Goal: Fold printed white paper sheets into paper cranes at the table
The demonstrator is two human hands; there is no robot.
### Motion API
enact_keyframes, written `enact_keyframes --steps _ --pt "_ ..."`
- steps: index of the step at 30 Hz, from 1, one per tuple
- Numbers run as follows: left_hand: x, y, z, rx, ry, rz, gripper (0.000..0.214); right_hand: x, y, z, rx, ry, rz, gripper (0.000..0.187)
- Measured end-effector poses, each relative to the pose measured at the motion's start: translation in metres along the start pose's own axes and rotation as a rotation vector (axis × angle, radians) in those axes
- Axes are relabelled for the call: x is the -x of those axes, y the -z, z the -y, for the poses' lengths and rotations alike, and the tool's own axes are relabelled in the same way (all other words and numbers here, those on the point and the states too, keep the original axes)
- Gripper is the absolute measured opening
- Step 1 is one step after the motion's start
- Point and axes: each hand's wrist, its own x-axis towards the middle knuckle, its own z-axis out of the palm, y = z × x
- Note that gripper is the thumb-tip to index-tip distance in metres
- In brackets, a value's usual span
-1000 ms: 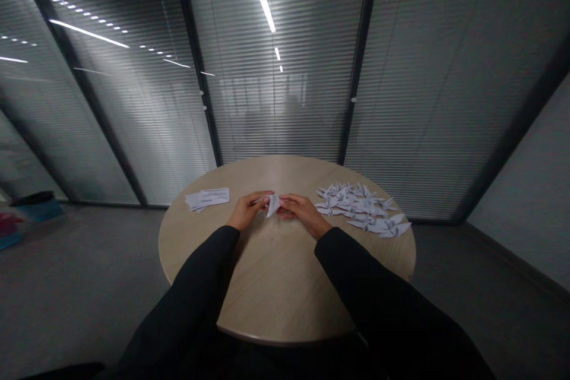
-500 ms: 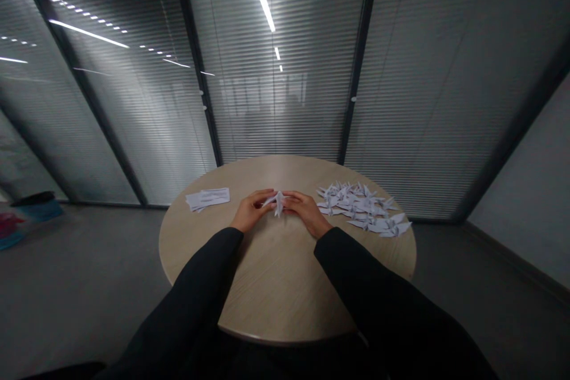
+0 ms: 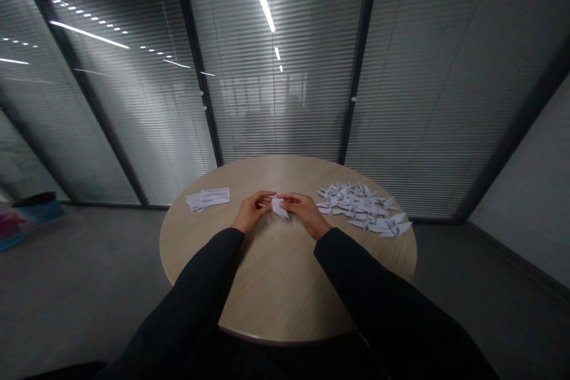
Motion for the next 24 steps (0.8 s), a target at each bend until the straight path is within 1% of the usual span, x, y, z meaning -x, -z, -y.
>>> enact_keyframes --steps 3,5,8,11,14,16,18,20,22,24 --pt "0.0 0.001 -0.002 -0.069 -0.024 -0.039 0.028 0.0 -0.002 -0.001 0.03 0.008 0.03 0.04" --pt "0.001 0.002 -0.005 -0.106 -0.032 -0.075 0.025 0.0 -0.003 -0.001 0.074 0.034 0.058 0.039" --pt "0.001 0.002 -0.008 -0.144 -0.044 -0.11 0.024 -0.001 -0.002 -0.002 0.203 0.097 0.084 0.033" --pt "0.001 0.0 -0.008 -0.111 -0.009 -0.077 0.025 -0.002 -0.001 -0.003 0.333 0.166 0.081 0.026" --pt "0.002 -0.003 -0.009 -0.023 0.069 -0.032 0.029 -0.003 0.002 -0.005 0.451 0.229 0.054 0.023" --pt "0.003 -0.004 -0.012 -0.006 0.089 -0.022 0.032 -0.004 0.004 -0.007 0.505 0.252 0.031 0.022" --pt "0.004 -0.004 -0.016 -0.019 0.084 -0.015 0.034 -0.005 0.005 -0.01 0.501 0.24 0.031 0.023" --pt "0.005 -0.005 -0.017 -0.038 0.08 -0.005 0.036 -0.006 0.006 -0.013 0.45 0.197 0.045 0.026" --pt "0.005 -0.005 -0.015 -0.07 0.081 0.0 0.037 -0.007 0.006 -0.016 0.396 0.151 0.048 0.027" --pt "0.004 -0.005 -0.01 -0.11 0.063 -0.007 0.043 -0.007 0.005 -0.016 0.38 0.118 0.035 0.026"
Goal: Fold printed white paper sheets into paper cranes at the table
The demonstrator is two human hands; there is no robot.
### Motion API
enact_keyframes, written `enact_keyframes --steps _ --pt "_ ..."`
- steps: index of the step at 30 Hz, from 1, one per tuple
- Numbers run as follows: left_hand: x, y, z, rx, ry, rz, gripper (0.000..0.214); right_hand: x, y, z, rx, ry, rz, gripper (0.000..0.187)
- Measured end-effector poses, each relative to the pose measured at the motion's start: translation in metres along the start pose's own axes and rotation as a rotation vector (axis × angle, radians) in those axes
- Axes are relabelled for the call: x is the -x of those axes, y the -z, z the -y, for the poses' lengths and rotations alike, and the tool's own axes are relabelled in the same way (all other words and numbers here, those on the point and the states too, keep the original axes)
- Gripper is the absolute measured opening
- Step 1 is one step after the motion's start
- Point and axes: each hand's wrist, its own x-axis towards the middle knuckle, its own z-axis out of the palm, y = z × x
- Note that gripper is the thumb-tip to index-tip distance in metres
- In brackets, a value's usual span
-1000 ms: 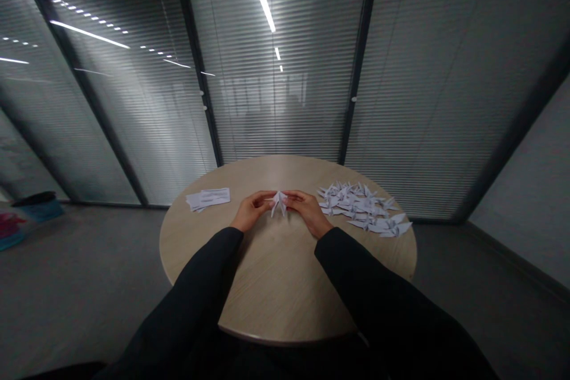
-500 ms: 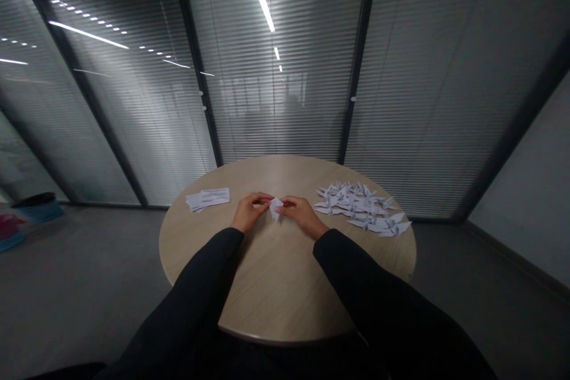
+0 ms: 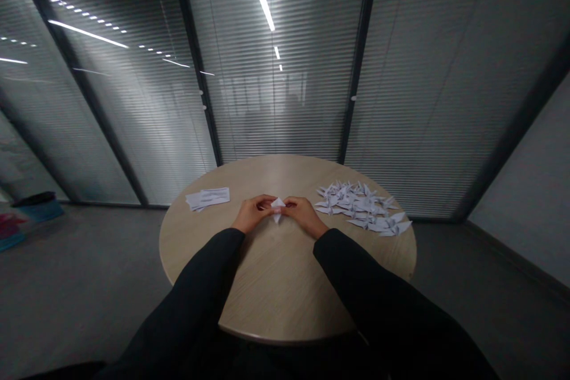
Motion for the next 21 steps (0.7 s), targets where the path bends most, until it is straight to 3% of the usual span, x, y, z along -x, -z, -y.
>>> enact_keyframes --steps 4,11,16,21 --pt "-0.0022 0.0013 0.0069 -0.045 -0.052 0.018 0.04 0.0008 -0.0003 0.0053 -0.011 -0.051 -0.003 0.028" --pt "-0.0002 0.0045 0.0015 -0.048 -0.056 0.046 0.034 0.0019 0.0008 0.0088 -0.11 -0.004 -0.003 0.024" --pt "-0.0001 -0.0005 0.008 0.147 0.033 0.164 0.054 -0.0001 -0.0002 0.0039 -0.146 0.016 -0.034 0.023" --pt "-0.0002 -0.0002 0.0105 0.136 0.073 0.167 0.049 0.0008 0.0001 0.0058 -0.031 0.051 -0.004 0.025"
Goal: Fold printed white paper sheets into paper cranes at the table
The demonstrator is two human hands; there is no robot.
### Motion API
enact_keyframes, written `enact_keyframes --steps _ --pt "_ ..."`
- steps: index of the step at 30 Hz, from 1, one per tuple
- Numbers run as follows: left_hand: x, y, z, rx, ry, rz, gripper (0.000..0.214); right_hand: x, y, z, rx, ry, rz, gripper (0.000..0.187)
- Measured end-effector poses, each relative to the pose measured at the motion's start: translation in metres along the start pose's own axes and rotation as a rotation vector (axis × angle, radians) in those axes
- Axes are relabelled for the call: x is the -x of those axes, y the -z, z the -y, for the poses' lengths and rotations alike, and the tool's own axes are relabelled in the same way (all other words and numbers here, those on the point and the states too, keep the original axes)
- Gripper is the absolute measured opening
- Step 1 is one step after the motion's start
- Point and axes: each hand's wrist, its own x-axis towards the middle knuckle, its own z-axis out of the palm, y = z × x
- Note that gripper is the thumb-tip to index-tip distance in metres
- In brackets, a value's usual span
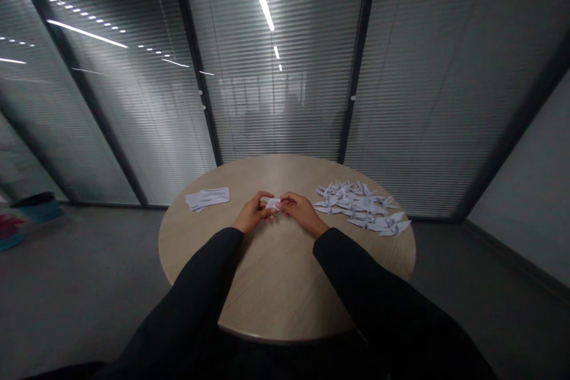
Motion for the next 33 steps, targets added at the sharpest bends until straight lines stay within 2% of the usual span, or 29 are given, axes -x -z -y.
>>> enact_keyframes --steps 4,7,11,17,24,33 --pt "0.003 -0.001 -0.003 -0.068 0.023 0.081 0.049 0.002 0.001 0.004 0.097 0.032 0.06 0.025" --pt "0.003 -0.002 -0.005 -0.066 0.027 0.091 0.049 0.001 0.003 0.005 0.127 0.042 0.048 0.025" --pt "0.0 0.0 -0.007 -0.023 0.048 0.025 0.042 -0.001 0.004 0.004 0.093 0.023 0.016 0.026" --pt "-0.004 0.007 -0.009 0.063 0.011 -0.188 0.041 -0.001 0.0 -0.006 -0.066 -0.078 0.077 0.026" --pt "-0.002 0.006 -0.01 0.045 0.004 -0.112 0.034 0.002 -0.002 -0.006 -0.074 -0.11 0.187 0.034" --pt "0.001 0.008 -0.02 0.207 0.033 -0.223 0.038 0.003 0.002 0.007 -0.146 -0.163 0.148 0.035"
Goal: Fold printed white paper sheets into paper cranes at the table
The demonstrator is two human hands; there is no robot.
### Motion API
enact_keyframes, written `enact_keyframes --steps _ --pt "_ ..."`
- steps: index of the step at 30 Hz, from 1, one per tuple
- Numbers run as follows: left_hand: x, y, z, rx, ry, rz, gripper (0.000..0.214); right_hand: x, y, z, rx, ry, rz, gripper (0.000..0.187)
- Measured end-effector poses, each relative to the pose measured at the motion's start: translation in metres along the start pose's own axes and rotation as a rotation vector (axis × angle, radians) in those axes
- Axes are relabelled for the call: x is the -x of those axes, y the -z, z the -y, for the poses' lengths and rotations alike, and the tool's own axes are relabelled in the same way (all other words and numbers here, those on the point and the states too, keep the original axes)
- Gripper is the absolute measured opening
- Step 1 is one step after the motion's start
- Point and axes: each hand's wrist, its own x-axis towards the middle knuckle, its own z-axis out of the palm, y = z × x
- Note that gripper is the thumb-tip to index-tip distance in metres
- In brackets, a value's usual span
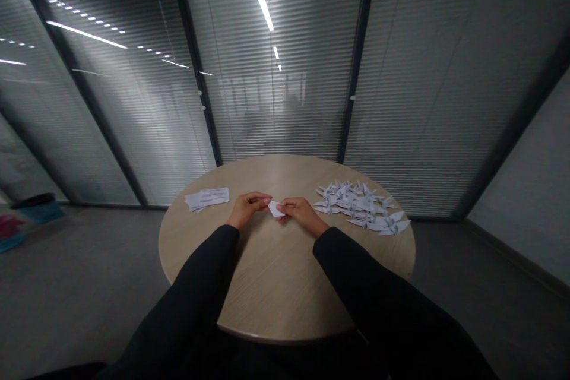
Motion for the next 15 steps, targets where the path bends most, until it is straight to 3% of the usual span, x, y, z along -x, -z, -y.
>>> enact_keyframes --steps 7,15 --pt "0.0 -0.002 0.001 -0.02 0.033 0.033 0.04 0.003 -0.003 0.002 -0.021 -0.087 0.077 0.043" --pt "0.003 -0.002 0.001 0.089 0.032 0.097 0.039 0.007 -0.002 0.011 -0.03 -0.078 0.08 0.043"
